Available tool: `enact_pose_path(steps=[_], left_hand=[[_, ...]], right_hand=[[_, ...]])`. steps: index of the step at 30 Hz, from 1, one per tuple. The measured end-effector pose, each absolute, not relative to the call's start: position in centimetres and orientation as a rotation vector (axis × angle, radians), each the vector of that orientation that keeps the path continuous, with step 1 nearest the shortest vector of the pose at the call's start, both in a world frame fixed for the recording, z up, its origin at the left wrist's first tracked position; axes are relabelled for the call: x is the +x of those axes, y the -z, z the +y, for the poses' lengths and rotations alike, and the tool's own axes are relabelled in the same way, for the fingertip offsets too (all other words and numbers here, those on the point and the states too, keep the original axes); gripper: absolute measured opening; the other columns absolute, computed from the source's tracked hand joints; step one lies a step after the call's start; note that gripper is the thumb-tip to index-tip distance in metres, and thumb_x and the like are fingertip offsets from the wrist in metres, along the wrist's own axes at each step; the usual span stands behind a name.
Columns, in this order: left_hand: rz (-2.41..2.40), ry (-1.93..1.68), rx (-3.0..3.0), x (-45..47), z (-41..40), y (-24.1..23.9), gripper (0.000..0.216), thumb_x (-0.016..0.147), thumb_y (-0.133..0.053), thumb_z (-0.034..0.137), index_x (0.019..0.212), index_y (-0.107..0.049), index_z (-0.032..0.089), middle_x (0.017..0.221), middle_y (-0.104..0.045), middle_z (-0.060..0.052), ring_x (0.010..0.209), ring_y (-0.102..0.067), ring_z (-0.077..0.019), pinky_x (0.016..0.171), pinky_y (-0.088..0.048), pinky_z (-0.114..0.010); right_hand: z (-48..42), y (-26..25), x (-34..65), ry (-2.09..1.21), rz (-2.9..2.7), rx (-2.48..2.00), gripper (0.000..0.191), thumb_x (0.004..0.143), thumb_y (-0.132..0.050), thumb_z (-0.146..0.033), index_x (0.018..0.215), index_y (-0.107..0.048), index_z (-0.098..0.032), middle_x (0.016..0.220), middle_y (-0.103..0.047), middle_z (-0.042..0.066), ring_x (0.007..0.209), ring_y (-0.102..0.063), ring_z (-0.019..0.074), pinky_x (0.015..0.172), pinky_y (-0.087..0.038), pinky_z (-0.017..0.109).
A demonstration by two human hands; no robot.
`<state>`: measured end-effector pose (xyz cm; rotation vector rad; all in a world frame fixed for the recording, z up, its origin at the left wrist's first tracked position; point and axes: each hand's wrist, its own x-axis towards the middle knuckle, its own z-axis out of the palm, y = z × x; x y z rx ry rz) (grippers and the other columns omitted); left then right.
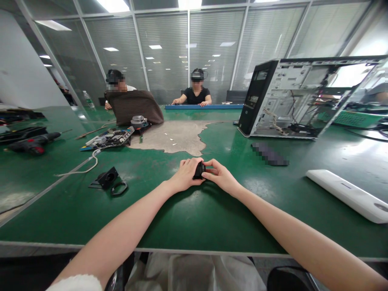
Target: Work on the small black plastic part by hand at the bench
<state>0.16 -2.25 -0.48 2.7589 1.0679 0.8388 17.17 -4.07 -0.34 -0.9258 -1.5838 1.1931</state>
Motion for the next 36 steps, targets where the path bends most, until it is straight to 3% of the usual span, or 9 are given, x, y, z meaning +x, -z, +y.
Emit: enact_pose_path(steps=[5,11,19,25,36], left_hand=[[1.085,-0.821,2.732,0.2,-2.2,0.4,0.059,0.069,-0.062,0.031,0.118,-0.029,0.023,0.113,-0.048,-0.006,0.101,-0.046,-0.0245,0.088,-0.029,-0.039],[1.074,-0.817,2.725,0.2,-2.1,0.4,0.060,0.069,-0.062,0.030,0.118,-0.029,0.023,0.114,-0.048,-0.006,0.103,-0.046,-0.0247,0.088,-0.029,-0.039],[1.084,-0.833,2.715,0.2,-2.0,0.6,0.058,0.070,-0.061,0.033,0.118,-0.029,0.022,0.113,-0.048,-0.006,0.101,-0.046,-0.0236,0.087,-0.030,-0.039],[1.077,-0.821,2.715,0.2,-2.0,0.4,0.060,0.068,-0.062,0.032,0.118,-0.030,0.023,0.113,-0.048,-0.006,0.101,-0.046,-0.0243,0.087,-0.029,-0.039],[1.083,-0.816,2.703,0.2,-2.1,0.4,0.059,0.069,-0.062,0.032,0.118,-0.029,0.024,0.113,-0.049,-0.006,0.102,-0.046,-0.0244,0.088,-0.029,-0.040]], right_hand=[[-3.7,0.4,17.1,-1.228,-1.550,-0.937,0.021,0.071,-0.060,-0.036,0.082,-0.053,-0.020,0.086,-0.058,0.000,0.075,-0.058,0.0126,0.072,-0.049,0.030],[-3.2,0.7,17.2,-1.263,-1.541,-0.949,0.028,0.071,-0.060,-0.038,0.092,-0.052,-0.021,0.092,-0.057,0.002,0.081,-0.057,0.0130,0.074,-0.049,0.030],[-3.8,0.0,17.5,-1.231,-1.614,-0.919,0.029,0.065,-0.067,-0.032,0.087,-0.051,-0.021,0.092,-0.058,0.000,0.085,-0.056,0.0147,0.078,-0.047,0.033],[-3.5,0.1,17.0,-1.213,-1.581,-0.950,0.024,0.071,-0.060,-0.040,0.083,-0.049,-0.021,0.080,-0.057,-0.001,0.072,-0.056,0.0121,0.069,-0.048,0.029],[-3.3,0.0,17.6,-1.243,-1.654,-0.900,0.028,0.065,-0.067,-0.033,0.084,-0.050,-0.021,0.091,-0.055,0.000,0.086,-0.056,0.0146,0.077,-0.047,0.031]])
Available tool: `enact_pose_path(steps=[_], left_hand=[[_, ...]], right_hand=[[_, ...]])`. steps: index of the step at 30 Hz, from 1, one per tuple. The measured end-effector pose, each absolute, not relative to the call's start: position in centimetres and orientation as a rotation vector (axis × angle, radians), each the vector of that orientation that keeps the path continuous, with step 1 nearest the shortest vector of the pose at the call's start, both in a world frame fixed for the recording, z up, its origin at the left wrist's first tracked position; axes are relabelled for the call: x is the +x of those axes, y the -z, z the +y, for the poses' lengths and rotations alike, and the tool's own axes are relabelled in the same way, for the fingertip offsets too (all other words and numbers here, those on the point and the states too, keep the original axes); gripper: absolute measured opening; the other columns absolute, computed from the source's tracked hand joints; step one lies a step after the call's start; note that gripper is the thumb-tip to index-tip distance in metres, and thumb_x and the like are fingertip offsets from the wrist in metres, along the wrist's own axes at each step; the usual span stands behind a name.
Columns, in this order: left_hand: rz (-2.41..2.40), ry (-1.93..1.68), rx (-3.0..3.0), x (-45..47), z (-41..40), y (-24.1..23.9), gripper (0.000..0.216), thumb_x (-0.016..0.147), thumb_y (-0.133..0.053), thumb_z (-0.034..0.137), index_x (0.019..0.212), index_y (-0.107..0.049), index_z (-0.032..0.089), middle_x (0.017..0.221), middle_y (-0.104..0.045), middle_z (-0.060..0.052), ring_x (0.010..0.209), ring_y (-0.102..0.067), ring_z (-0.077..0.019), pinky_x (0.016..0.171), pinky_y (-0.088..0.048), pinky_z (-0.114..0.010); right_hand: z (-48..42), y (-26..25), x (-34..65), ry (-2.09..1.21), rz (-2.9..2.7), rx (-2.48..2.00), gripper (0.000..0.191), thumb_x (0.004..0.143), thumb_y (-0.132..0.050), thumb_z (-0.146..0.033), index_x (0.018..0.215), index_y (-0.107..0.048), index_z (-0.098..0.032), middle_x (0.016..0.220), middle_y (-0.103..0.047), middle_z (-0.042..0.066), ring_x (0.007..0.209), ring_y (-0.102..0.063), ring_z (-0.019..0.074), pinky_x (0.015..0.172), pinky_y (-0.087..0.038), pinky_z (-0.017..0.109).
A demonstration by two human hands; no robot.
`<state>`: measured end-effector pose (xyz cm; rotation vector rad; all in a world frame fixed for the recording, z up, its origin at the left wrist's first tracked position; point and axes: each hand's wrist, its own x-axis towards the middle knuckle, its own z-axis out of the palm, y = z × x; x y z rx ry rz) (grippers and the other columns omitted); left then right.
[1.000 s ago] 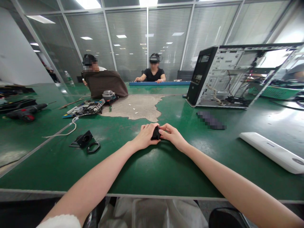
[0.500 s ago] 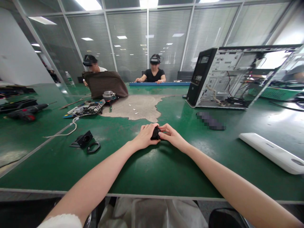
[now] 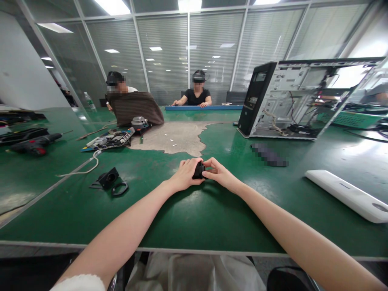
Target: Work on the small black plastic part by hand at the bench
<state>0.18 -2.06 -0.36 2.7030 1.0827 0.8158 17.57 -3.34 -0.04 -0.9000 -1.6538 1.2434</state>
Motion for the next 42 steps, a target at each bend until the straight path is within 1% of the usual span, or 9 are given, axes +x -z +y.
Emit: enact_pose_path(steps=[3,6,12,18,24,29,34,39,42], left_hand=[[1.079,-0.817,2.706,0.19,-2.10,0.31,0.059,0.069,-0.062,0.032,0.118,-0.030,0.023,0.112,-0.049,-0.006,0.102,-0.046,-0.0243,0.089,-0.029,-0.039],[1.076,-0.817,2.704,0.22,-2.10,0.30,0.059,0.069,-0.062,0.032,0.118,-0.030,0.024,0.113,-0.049,-0.006,0.102,-0.046,-0.0241,0.088,-0.029,-0.039],[1.079,-0.816,2.695,0.22,-1.95,0.44,0.061,0.067,-0.063,0.032,0.118,-0.029,0.025,0.112,-0.049,-0.005,0.103,-0.046,-0.0249,0.088,-0.029,-0.040],[1.070,-0.821,2.703,0.15,-1.91,0.50,0.061,0.068,-0.063,0.033,0.118,-0.029,0.024,0.112,-0.049,-0.005,0.102,-0.047,-0.0242,0.088,-0.029,-0.039],[1.070,-0.827,2.710,0.20,-1.88,0.51,0.062,0.068,-0.063,0.032,0.119,-0.029,0.023,0.113,-0.049,-0.006,0.103,-0.046,-0.0247,0.089,-0.029,-0.039],[1.067,-0.822,2.712,0.16,-1.82,0.49,0.062,0.068,-0.063,0.033,0.119,-0.029,0.023,0.113,-0.049,-0.006,0.103,-0.046,-0.0248,0.089,-0.029,-0.039],[1.066,-0.823,2.719,0.14,-1.78,0.58,0.061,0.068,-0.063,0.033,0.118,-0.029,0.023,0.112,-0.049,-0.006,0.101,-0.047,-0.0242,0.088,-0.029,-0.039],[1.064,-0.825,2.730,0.13,-1.89,0.50,0.061,0.069,-0.062,0.033,0.118,-0.029,0.022,0.113,-0.049,-0.006,0.102,-0.046,-0.0243,0.089,-0.029,-0.039],[1.057,-0.823,2.731,0.12,-1.93,0.43,0.060,0.069,-0.062,0.033,0.118,-0.029,0.022,0.112,-0.049,-0.006,0.102,-0.046,-0.0240,0.089,-0.030,-0.038]], right_hand=[[-3.61,-0.17,17.59,-1.240,-1.659,-0.886,0.028,0.068,-0.065,-0.034,0.086,-0.049,-0.021,0.089,-0.057,-0.001,0.088,-0.055,0.0147,0.077,-0.047,0.030],[-3.61,-0.10,17.34,-1.231,-1.632,-0.915,0.024,0.072,-0.059,-0.039,0.085,-0.048,-0.022,0.085,-0.057,-0.001,0.079,-0.056,0.0130,0.073,-0.047,0.030],[-3.19,0.10,17.17,-1.238,-1.610,-0.949,0.029,0.070,-0.060,-0.039,0.091,-0.050,-0.022,0.088,-0.057,0.001,0.078,-0.056,0.0135,0.073,-0.047,0.031],[-3.49,-0.53,17.63,-1.255,-1.641,-0.894,0.028,0.062,-0.069,-0.031,0.082,-0.052,-0.021,0.089,-0.057,-0.001,0.084,-0.055,0.0137,0.077,-0.045,0.029],[-3.46,-0.20,17.33,-1.259,-1.607,-0.909,0.024,0.069,-0.061,-0.037,0.081,-0.049,-0.021,0.085,-0.057,-0.001,0.075,-0.056,0.0122,0.071,-0.046,0.029],[-3.08,0.22,17.40,-1.260,-1.609,-0.941,0.029,0.070,-0.061,-0.037,0.090,-0.049,-0.021,0.092,-0.056,0.002,0.079,-0.056,0.0137,0.074,-0.045,0.032],[-3.22,0.04,17.91,-1.294,-1.663,-0.885,0.032,0.065,-0.068,-0.031,0.088,-0.048,-0.021,0.086,-0.060,0.000,0.082,-0.057,0.0141,0.078,-0.044,0.032],[-3.17,0.15,17.75,-1.281,-1.633,-0.876,0.025,0.071,-0.062,-0.036,0.085,-0.047,-0.022,0.083,-0.060,-0.001,0.078,-0.056,0.0129,0.077,-0.044,0.031],[-2.99,0.32,17.56,-1.279,-1.623,-0.890,0.027,0.070,-0.063,-0.035,0.089,-0.048,-0.022,0.087,-0.058,0.000,0.079,-0.056,0.0138,0.077,-0.044,0.033]])
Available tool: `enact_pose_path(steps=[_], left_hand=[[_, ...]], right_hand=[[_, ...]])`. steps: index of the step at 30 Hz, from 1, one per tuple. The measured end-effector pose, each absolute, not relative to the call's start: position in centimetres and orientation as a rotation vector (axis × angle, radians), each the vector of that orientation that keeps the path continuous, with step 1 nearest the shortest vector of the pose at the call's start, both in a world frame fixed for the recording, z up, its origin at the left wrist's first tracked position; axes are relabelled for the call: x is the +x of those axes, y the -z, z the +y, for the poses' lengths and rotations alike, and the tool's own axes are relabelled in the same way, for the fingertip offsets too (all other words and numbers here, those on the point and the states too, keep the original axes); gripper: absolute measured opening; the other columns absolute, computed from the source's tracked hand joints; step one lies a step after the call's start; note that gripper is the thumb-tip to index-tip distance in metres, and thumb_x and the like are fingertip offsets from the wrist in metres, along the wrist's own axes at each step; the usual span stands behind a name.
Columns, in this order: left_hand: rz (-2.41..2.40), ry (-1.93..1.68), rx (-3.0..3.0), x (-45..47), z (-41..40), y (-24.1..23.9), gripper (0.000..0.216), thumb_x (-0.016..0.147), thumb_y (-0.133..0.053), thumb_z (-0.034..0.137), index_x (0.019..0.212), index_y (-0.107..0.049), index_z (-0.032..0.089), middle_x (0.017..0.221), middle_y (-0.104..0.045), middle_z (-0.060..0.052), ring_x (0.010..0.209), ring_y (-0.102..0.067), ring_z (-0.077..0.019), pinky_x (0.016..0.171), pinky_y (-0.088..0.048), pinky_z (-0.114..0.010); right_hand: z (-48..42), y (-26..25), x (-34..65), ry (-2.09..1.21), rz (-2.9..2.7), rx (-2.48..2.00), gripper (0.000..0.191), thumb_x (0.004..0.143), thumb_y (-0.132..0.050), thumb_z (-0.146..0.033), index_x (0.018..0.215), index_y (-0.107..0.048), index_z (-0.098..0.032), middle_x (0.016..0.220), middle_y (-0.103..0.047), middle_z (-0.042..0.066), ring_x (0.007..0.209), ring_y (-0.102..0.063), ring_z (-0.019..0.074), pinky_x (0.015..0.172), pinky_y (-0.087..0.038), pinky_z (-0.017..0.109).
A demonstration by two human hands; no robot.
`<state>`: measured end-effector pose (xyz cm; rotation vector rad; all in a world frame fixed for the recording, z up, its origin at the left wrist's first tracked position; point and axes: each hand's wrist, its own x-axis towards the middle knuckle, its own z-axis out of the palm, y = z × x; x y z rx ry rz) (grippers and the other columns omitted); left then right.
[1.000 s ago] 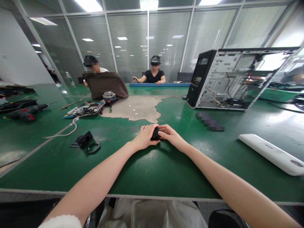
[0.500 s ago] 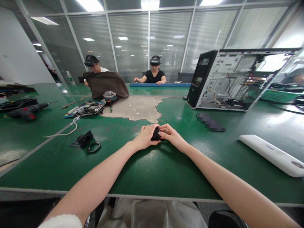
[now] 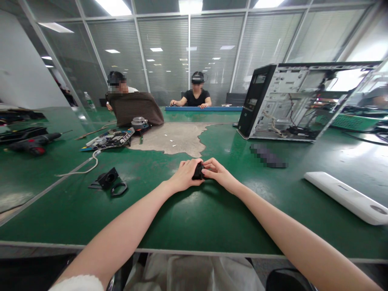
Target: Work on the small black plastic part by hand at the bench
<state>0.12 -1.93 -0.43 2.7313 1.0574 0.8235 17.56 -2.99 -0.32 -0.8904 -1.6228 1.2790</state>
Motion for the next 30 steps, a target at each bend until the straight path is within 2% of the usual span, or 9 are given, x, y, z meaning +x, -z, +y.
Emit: enact_pose_path(steps=[4,9,14,21,25,30], left_hand=[[1.056,-0.826,2.726,0.11,-1.93,0.40,0.059,0.068,-0.062,0.033,0.117,-0.030,0.023,0.112,-0.049,-0.006,0.101,-0.047,-0.0239,0.088,-0.030,-0.038],[1.058,-0.828,2.723,0.16,-1.90,0.44,0.059,0.068,-0.062,0.032,0.117,-0.030,0.022,0.110,-0.050,-0.005,0.099,-0.048,-0.0235,0.088,-0.030,-0.038],[1.057,-0.834,2.723,0.17,-1.85,0.50,0.061,0.068,-0.063,0.033,0.118,-0.030,0.023,0.111,-0.049,-0.006,0.101,-0.047,-0.0240,0.088,-0.029,-0.039],[1.052,-0.832,2.728,0.10,-1.82,0.46,0.060,0.068,-0.063,0.034,0.117,-0.030,0.022,0.111,-0.050,-0.006,0.101,-0.047,-0.0240,0.088,-0.030,-0.038],[1.052,-0.836,2.730,0.13,-1.78,0.61,0.058,0.068,-0.062,0.033,0.116,-0.030,0.022,0.111,-0.050,-0.006,0.100,-0.047,-0.0237,0.089,-0.029,-0.039],[1.044,-0.851,2.734,0.18,-1.84,0.69,0.059,0.068,-0.063,0.032,0.116,-0.030,0.022,0.112,-0.049,-0.006,0.102,-0.046,-0.0235,0.090,-0.028,-0.040]], right_hand=[[-3.01,0.16,17.63,-1.294,-1.624,-0.906,0.028,0.070,-0.063,-0.033,0.092,-0.050,-0.022,0.093,-0.057,0.002,0.085,-0.055,0.0155,0.080,-0.043,0.035],[-3.40,-0.34,17.88,-1.354,-1.658,-0.858,0.034,0.064,-0.070,-0.028,0.089,-0.047,-0.022,0.088,-0.060,0.000,0.080,-0.057,0.0146,0.076,-0.045,0.033],[-3.38,-0.13,17.76,-1.327,-1.637,-0.867,0.025,0.072,-0.062,-0.032,0.089,-0.047,-0.022,0.083,-0.060,-0.002,0.076,-0.057,0.0125,0.075,-0.044,0.031],[-3.09,0.07,17.62,-1.310,-1.628,-0.901,0.025,0.072,-0.062,-0.030,0.091,-0.050,-0.021,0.091,-0.059,0.002,0.082,-0.056,0.0143,0.079,-0.043,0.034],[-3.34,-0.25,17.86,-1.349,-1.657,-0.869,0.032,0.066,-0.068,-0.027,0.091,-0.048,-0.022,0.088,-0.061,0.000,0.080,-0.058,0.0143,0.078,-0.044,0.033],[-3.35,-0.01,17.77,-1.329,-1.646,-0.873,0.023,0.074,-0.060,-0.033,0.091,-0.046,-0.024,0.083,-0.060,-0.002,0.078,-0.057,0.0127,0.078,-0.044,0.032]])
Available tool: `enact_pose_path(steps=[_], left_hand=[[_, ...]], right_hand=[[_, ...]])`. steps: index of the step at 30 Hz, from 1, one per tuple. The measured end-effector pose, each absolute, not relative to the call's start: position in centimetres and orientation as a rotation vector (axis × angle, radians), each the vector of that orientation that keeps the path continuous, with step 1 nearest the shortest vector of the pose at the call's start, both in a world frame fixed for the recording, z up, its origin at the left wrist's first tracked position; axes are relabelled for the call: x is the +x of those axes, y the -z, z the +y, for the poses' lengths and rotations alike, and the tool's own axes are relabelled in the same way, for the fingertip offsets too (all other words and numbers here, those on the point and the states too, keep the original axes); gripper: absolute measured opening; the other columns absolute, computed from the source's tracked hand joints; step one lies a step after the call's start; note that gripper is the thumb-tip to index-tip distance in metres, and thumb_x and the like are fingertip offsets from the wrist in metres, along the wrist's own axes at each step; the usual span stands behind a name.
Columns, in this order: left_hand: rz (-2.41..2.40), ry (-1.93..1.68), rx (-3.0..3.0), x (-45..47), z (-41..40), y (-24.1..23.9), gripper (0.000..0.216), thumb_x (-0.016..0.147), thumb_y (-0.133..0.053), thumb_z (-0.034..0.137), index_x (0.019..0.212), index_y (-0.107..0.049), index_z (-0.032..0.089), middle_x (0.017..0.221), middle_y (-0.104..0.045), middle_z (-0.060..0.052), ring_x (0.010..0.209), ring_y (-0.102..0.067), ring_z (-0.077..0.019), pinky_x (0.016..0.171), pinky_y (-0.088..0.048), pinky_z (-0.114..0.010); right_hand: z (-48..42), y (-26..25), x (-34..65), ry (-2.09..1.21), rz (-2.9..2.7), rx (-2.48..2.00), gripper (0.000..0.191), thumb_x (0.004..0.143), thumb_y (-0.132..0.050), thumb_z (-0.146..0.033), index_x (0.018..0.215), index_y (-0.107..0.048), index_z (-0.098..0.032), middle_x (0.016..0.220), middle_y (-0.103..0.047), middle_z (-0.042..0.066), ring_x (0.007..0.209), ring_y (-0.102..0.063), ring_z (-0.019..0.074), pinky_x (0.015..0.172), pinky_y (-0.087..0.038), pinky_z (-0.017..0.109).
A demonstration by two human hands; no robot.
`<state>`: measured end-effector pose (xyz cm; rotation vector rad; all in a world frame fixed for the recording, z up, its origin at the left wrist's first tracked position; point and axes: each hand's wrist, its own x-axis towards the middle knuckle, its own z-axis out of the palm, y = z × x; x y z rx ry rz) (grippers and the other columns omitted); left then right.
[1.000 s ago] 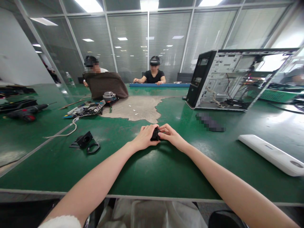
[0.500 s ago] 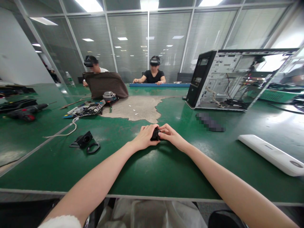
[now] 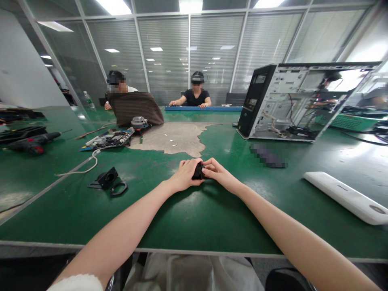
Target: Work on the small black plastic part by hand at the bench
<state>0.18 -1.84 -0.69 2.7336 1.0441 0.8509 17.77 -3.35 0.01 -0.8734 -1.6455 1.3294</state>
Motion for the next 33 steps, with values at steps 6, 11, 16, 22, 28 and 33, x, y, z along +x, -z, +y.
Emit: enact_pose_path(steps=[6,11,16,22,28,33], left_hand=[[1.026,-0.862,2.737,0.1,-1.8,0.6,0.060,0.068,-0.063,0.033,0.117,-0.029,0.022,0.111,-0.049,-0.006,0.103,-0.046,-0.0233,0.092,-0.027,-0.040],[1.000,-0.867,2.739,0.0,-1.8,0.6,0.059,0.069,-0.062,0.031,0.116,-0.029,0.022,0.110,-0.049,-0.006,0.103,-0.046,-0.0226,0.091,-0.030,-0.038],[1.004,-0.873,2.731,0.1,-2.1,0.3,0.059,0.069,-0.062,0.032,0.117,-0.030,0.021,0.110,-0.048,-0.007,0.104,-0.046,-0.0238,0.091,-0.031,-0.040],[1.010,-0.832,2.722,0.2,-2.7,-0.3,0.061,0.069,-0.060,0.039,0.118,-0.030,0.021,0.113,-0.047,-0.009,0.106,-0.045,-0.0252,0.093,-0.030,-0.043],[1.019,-0.804,2.730,-0.1,-2.8,-0.6,0.057,0.071,-0.055,0.034,0.119,-0.028,0.020,0.114,-0.046,-0.008,0.107,-0.044,-0.0241,0.095,-0.029,-0.042],[1.019,-0.778,2.721,-0.1,-2.8,-0.6,0.057,0.071,-0.055,0.034,0.119,-0.027,0.021,0.115,-0.045,-0.008,0.109,-0.043,-0.0246,0.095,-0.028,-0.043]], right_hand=[[-2.9,0.4,17.7,-1.302,-1.641,-0.915,0.027,0.072,-0.061,-0.034,0.092,-0.049,-0.021,0.086,-0.059,0.000,0.080,-0.057,0.0143,0.078,-0.043,0.034],[-3.2,0.0,18.1,-1.353,-1.680,-0.870,0.034,0.065,-0.069,-0.029,0.091,-0.048,-0.022,0.087,-0.060,-0.001,0.079,-0.058,0.0140,0.077,-0.044,0.033],[-3.5,-0.2,18.0,-1.341,-1.658,-0.874,0.028,0.071,-0.063,-0.033,0.091,-0.047,-0.023,0.085,-0.060,-0.002,0.079,-0.057,0.0135,0.077,-0.043,0.031],[-3.3,0.0,17.7,-1.321,-1.632,-0.910,0.031,0.070,-0.063,-0.033,0.095,-0.048,-0.023,0.088,-0.058,0.000,0.082,-0.056,0.0152,0.078,-0.042,0.033],[-3.2,-0.1,17.9,-1.342,-1.651,-0.872,0.032,0.064,-0.069,-0.028,0.087,-0.047,-0.022,0.089,-0.059,0.000,0.085,-0.056,0.0151,0.080,-0.041,0.034],[-3.3,-0.2,18.0,-1.389,-1.630,-0.849,0.030,0.067,-0.066,-0.031,0.088,-0.046,-0.022,0.081,-0.060,-0.002,0.077,-0.056,0.0126,0.076,-0.042,0.031]])
